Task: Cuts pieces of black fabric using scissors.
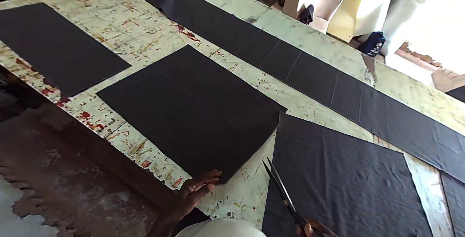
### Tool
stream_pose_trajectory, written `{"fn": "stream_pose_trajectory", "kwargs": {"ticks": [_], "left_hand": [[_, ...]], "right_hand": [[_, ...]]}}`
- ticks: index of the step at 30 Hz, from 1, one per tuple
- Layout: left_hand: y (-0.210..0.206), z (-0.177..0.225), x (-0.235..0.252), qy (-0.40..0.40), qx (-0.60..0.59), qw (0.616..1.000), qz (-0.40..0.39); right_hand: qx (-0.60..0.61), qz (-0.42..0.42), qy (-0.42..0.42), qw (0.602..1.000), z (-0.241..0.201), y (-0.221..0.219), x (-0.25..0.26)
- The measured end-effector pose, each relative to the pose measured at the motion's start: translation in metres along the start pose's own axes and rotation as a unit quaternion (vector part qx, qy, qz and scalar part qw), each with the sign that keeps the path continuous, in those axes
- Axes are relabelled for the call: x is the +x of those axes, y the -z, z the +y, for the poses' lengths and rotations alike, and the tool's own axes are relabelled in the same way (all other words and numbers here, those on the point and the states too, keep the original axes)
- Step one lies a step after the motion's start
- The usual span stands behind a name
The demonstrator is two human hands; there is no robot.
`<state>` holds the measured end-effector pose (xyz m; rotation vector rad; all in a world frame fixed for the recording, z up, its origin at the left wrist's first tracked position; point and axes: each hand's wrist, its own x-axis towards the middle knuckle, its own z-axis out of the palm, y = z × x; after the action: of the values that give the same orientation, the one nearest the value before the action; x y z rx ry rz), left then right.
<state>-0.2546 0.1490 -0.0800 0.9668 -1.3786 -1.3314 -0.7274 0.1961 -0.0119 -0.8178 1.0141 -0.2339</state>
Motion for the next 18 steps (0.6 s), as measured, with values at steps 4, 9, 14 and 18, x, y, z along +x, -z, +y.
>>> {"fn": "stream_pose_trajectory", "kwargs": {"ticks": [4,9,14,18], "left_hand": [[0.006,0.002,0.009,0.028,0.141,0.984,-0.102],[-0.014,0.005,0.046,0.052,0.269,0.958,-0.084],[-0.064,-0.021,0.104,-0.037,0.360,0.931,-0.052],[-0.085,-0.046,0.124,-0.080,0.397,0.914,-0.026]], "right_hand": [[-0.034,0.004,-0.069,0.997,-0.036,0.042,0.021],[-0.097,0.012,-0.128,0.987,-0.087,0.097,0.039],[-0.176,-0.021,-0.140,0.974,-0.129,0.127,0.066],[-0.192,-0.031,-0.142,0.970,-0.149,0.128,0.084]]}}
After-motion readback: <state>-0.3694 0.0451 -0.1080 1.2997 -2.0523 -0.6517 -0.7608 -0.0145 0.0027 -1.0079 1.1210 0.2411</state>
